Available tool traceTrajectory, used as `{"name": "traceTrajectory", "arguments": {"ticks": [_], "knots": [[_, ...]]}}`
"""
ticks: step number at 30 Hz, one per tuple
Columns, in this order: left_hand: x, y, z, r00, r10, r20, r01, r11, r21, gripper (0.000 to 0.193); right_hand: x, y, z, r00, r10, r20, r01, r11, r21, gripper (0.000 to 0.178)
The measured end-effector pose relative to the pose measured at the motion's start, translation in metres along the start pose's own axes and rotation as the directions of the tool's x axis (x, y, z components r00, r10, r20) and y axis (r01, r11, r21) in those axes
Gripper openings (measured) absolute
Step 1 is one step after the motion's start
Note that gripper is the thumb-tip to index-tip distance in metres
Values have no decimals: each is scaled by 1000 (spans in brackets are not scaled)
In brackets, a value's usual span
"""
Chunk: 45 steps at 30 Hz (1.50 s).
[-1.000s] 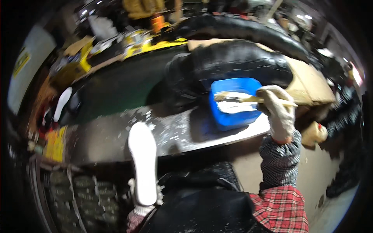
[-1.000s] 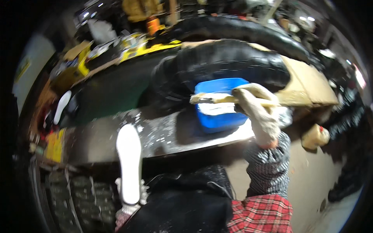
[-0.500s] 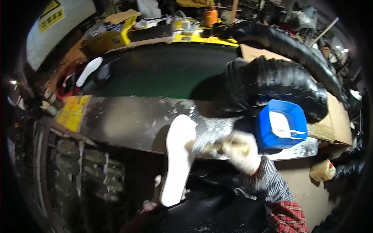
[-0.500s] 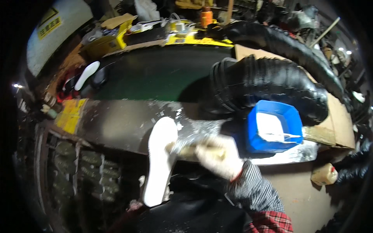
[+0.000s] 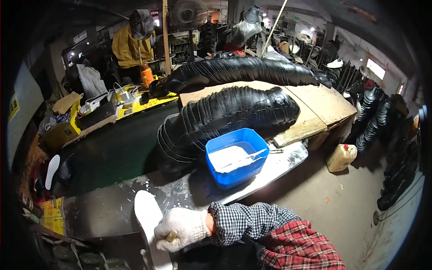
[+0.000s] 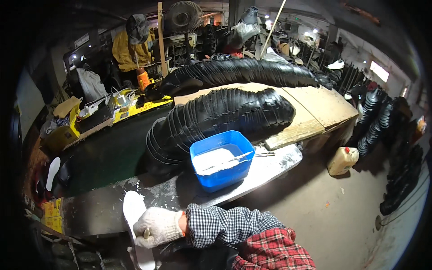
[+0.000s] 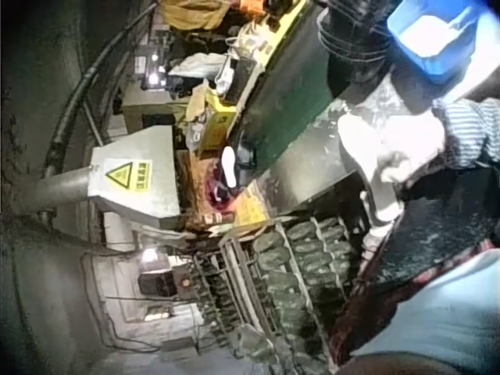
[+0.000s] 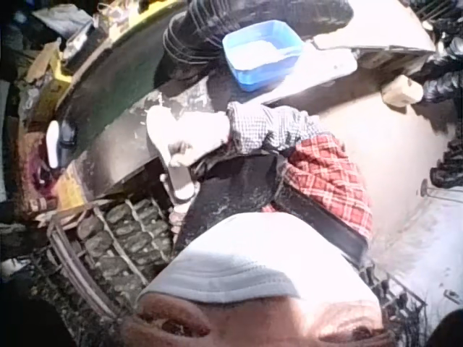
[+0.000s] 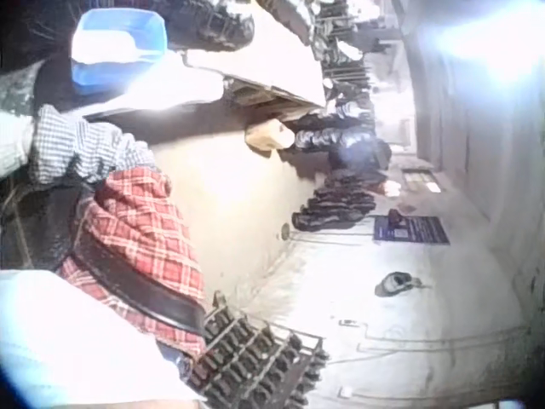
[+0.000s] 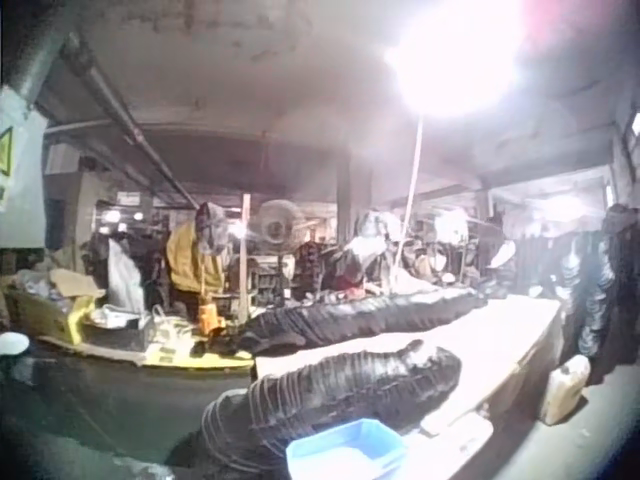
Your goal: Applying glue to shoe components including soles and uppers using a brush in a manufacturing setting.
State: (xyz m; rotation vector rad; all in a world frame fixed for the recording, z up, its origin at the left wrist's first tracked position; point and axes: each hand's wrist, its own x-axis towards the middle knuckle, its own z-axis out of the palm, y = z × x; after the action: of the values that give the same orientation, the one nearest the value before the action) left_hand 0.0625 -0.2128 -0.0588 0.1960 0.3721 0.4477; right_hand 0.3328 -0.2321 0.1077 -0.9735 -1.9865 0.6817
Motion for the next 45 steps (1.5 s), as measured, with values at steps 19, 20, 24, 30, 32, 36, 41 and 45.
{"name": "traceTrajectory", "arguments": {"ticks": [19,20,24,30,32,36,41,45], "knots": [[18,-32,61,885,392,250,-459,825,329,70,-59,-25,19,991,88,-105,-75,989,125,25],[18,-31,59,886,405,226,-461,827,323,71,-55,-27,17,970,193,-145,-149,951,269,24],[-3,-36,90,943,327,-55,-316,937,148,75,-37,-14,26,945,260,-199,-237,963,132,18],[0,-25,99,883,326,-338,-274,942,193,77,-82,-52,14,908,375,188,-404,663,630,25],[-3,-16,42,967,136,217,-91,974,-207,75,-94,-24,11,823,536,190,-458,426,780,25],[-4,-4,41,953,45,-298,-149,930,-336,73,-74,-29,23,967,253,37,-245,878,412,28],[-10,-5,-1,946,10,323,65,974,-219,78,-62,16,22,781,623,-38,-464,621,632,29],[-10,-10,-21,939,72,337,48,942,-332,80,-55,4,22,833,554,-4,-453,685,571,29]]}}
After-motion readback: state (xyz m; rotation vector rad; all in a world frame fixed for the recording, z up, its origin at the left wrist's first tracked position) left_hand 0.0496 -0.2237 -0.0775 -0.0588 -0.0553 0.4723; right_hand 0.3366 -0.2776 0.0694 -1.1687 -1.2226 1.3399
